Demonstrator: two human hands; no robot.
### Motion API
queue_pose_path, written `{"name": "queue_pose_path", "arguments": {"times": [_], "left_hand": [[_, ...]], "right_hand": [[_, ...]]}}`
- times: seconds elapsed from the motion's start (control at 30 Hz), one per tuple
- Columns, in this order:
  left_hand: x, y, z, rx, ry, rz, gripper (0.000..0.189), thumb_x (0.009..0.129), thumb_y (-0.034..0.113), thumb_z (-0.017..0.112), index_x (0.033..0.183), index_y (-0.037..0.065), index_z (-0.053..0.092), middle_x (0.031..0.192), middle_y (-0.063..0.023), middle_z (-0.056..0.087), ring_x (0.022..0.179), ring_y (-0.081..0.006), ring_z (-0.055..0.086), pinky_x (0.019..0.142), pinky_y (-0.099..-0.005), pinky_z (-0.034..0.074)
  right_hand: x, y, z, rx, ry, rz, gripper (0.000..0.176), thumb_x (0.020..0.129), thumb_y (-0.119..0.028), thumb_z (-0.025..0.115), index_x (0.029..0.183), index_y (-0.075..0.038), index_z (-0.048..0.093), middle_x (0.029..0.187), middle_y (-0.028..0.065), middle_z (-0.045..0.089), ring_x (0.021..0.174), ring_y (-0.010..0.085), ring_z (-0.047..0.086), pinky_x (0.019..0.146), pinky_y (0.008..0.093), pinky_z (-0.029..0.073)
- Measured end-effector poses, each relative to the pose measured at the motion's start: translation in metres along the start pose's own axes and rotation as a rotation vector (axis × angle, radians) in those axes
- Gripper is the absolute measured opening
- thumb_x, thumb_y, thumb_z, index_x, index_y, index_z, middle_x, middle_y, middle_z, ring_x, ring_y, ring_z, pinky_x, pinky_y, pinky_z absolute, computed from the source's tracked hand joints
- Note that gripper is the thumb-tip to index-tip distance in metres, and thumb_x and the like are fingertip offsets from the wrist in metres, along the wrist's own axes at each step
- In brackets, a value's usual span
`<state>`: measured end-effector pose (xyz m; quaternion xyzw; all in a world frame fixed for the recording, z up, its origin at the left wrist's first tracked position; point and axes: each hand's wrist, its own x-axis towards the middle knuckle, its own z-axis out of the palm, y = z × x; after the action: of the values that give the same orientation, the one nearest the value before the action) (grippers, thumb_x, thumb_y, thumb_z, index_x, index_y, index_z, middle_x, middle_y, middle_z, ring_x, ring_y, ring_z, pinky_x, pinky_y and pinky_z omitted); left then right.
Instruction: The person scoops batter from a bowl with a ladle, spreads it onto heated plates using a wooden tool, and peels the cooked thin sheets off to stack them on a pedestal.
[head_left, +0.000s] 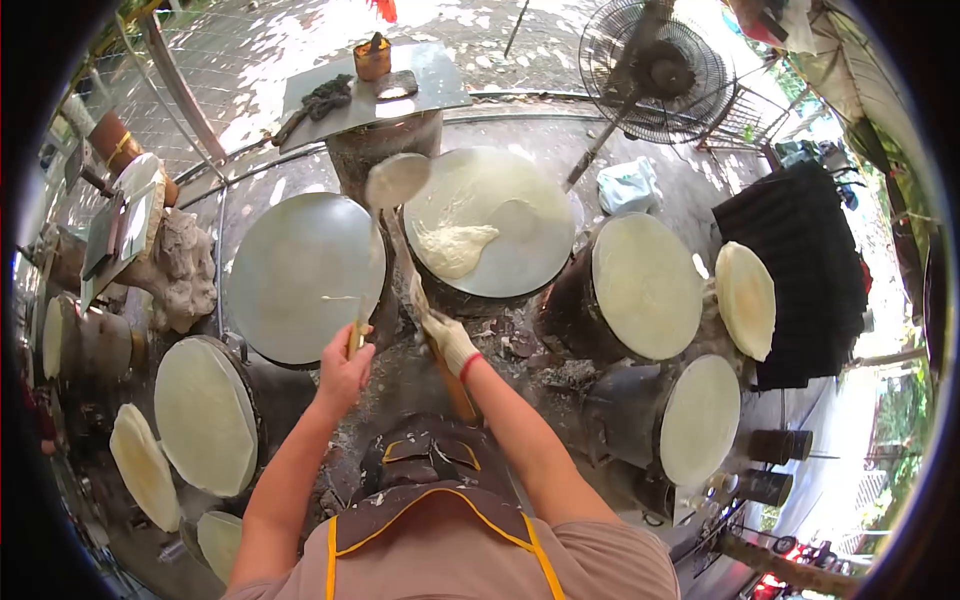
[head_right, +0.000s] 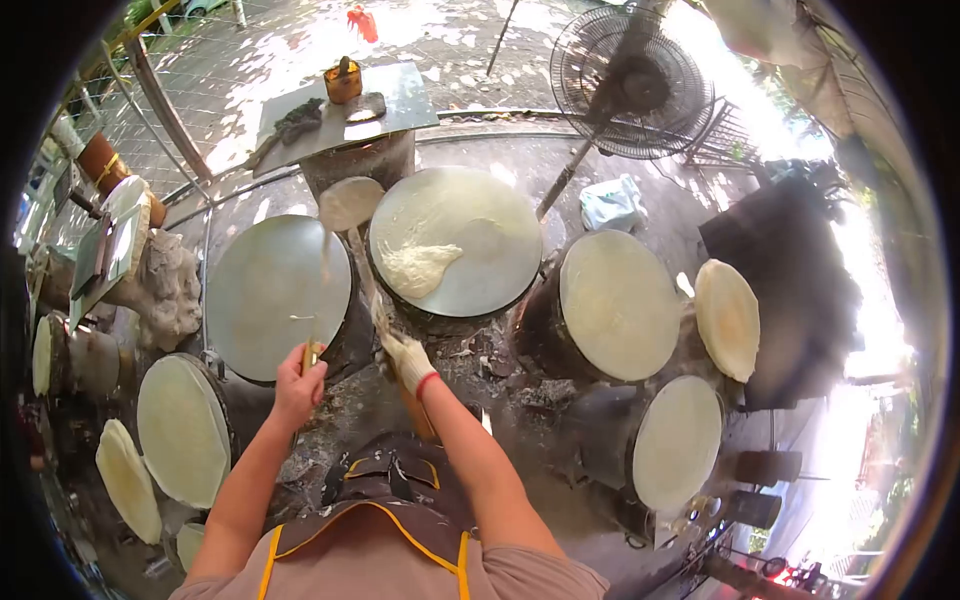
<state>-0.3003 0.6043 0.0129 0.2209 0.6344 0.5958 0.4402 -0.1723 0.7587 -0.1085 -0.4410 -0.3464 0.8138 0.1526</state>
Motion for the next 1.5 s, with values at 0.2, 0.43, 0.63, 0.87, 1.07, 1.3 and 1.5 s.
{"name": "queue_pose_path", "arguments": {"times": [0.2,0.43,0.63,0.87,1.07,1.3,1.5], "left_hand": [[-0.057,0.014,-0.063,-0.338,0.053,-0.064,0.021,0.087,0.007,0.049,0.106,0.002,0.045,0.059,-0.0001,0.039,0.037,-0.0066,0.034,0.034,-0.0219,0.03],[-0.113,-0.009,-0.099,-0.565,0.1,-0.132,0.017,0.087,0.007,0.048,0.104,0.004,0.045,0.058,-0.0002,0.035,0.035,-0.0058,0.031,0.032,-0.022,0.029],[-0.126,-0.016,-0.08,-0.661,0.081,-0.148,0.021,0.089,0.004,0.043,0.11,0.004,0.044,0.057,-0.0001,0.034,0.033,-0.0043,0.03,0.03,-0.02,0.029],[-0.129,-0.024,-0.026,-0.68,0.012,-0.101,0.024,0.09,0.005,0.043,0.113,0.007,0.043,0.057,0.0008,0.033,0.033,-0.0038,0.028,0.03,-0.0198,0.027],[-0.125,-0.028,0.057,-0.801,0.008,-0.096,0.022,0.093,0.009,0.042,0.115,0.009,0.043,0.062,0.0006,0.034,0.037,-0.0035,0.031,0.033,-0.0192,0.031],[-0.124,-0.026,0.148,-0.923,-0.037,-0.128,0.022,0.092,0.01,0.043,0.114,0.008,0.043,0.068,-0.0012,0.035,0.043,-0.0065,0.033,0.039,-0.0217,0.033],[-0.116,-0.022,0.19,-0.91,0.002,-0.141,0.023,0.088,0.008,0.048,0.111,0.006,0.043,0.073,-0.0032,0.039,0.05,-0.0098,0.038,0.043,-0.023,0.034]], "right_hand": [[-0.016,0.038,0.053,-0.543,0.74,-0.269,0.04,0.091,-0.036,0.046,0.108,-0.002,0.059,0.088,0.0248,0.062,0.083,0.0406,0.06,0.072,0.045,0.045],[0.034,0.044,0.003,-0.441,0.635,-0.161,0.041,0.09,-0.037,0.047,0.112,-0.004,0.058,0.095,0.0212,0.064,0.091,0.0375,0.061,0.077,0.0434,0.047],[0.047,0.082,-0.018,-0.5,0.442,-0.271,0.041,0.09,-0.037,0.047,0.106,-0.001,0.059,0.088,0.0248,0.063,0.087,0.0395,0.061,0.074,0.045,0.045],[-0.03,-0.014,-0.053,-0.267,0.448,-0.14,0.037,0.089,-0.034,0.048,0.101,-0.002,0.061,0.082,0.0237,0.063,0.079,0.0407,0.06,0.07,0.0446,0.047],[-0.012,0.022,-0.175,-0.745,0.296,-0.308,0.034,0.089,-0.031,0.049,0.105,-0.003,0.061,0.077,0.0152,0.062,0.072,0.0227,0.059,0.065,0.0362,0.047],[-0.05,-0.045,-0.234,-1.083,0.047,-0.301,0.037,0.09,-0.035,0.043,0.107,-0.007,0.06,0.095,0.0264,0.061,0.092,0.04,0.059,0.081,0.0455,0.044],[0.002,-0.099,-0.243,-1.006,0.212,-0.485,0.034,0.088,-0.033,0.046,0.096,-0.003,0.059,0.093,0.027,0.06,0.092,0.0434,0.057,0.079,0.0499,0.045]]}}
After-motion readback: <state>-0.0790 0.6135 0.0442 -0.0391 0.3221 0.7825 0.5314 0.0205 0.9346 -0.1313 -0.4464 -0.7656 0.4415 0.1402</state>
